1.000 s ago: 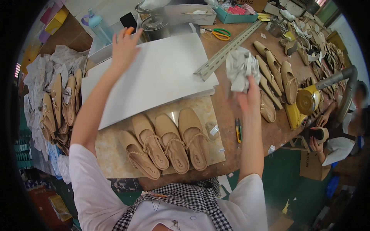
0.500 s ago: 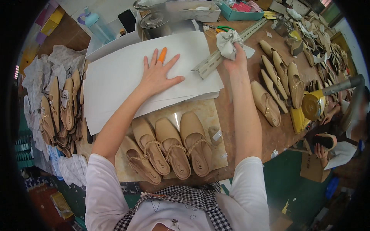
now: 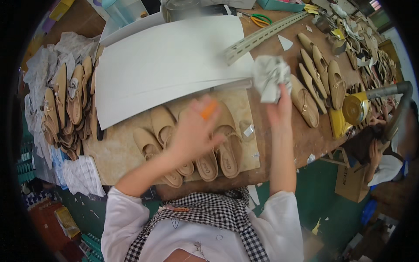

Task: The recorder is cleaning footwear with a cloth and then placing each shoe into individual plastic sleeves for packaging.

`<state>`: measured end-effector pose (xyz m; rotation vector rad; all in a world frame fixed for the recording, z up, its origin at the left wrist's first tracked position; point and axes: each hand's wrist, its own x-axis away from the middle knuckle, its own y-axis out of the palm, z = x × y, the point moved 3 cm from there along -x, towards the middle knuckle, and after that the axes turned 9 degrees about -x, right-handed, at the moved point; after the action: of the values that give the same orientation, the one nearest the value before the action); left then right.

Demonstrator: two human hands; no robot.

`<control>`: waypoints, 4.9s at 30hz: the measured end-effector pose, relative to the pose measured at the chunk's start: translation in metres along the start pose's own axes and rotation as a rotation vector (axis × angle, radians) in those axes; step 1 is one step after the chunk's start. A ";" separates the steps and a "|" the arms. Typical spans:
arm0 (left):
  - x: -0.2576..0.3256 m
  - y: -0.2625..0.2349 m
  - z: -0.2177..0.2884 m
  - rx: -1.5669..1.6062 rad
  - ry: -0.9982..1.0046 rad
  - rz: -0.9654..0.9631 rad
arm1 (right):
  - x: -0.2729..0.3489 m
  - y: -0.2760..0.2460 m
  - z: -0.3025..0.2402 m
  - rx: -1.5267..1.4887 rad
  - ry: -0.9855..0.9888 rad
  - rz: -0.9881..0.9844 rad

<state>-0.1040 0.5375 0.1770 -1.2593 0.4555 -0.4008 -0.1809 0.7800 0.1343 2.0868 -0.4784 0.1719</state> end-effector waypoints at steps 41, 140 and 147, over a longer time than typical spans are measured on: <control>-0.027 -0.061 -0.185 -0.553 -0.482 0.435 | 0.137 -0.028 0.026 1.331 -0.203 -0.328; 0.129 -0.021 -0.032 1.534 -0.621 0.343 | 0.202 0.116 0.122 0.886 -0.292 -0.993; 0.132 -0.019 -0.043 1.761 -0.723 0.186 | 0.220 0.107 0.147 1.473 -0.816 -1.316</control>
<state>-0.0167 0.4286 0.1708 0.4091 -0.4225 -0.0494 -0.0329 0.5475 0.2073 3.2983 0.9935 -1.5572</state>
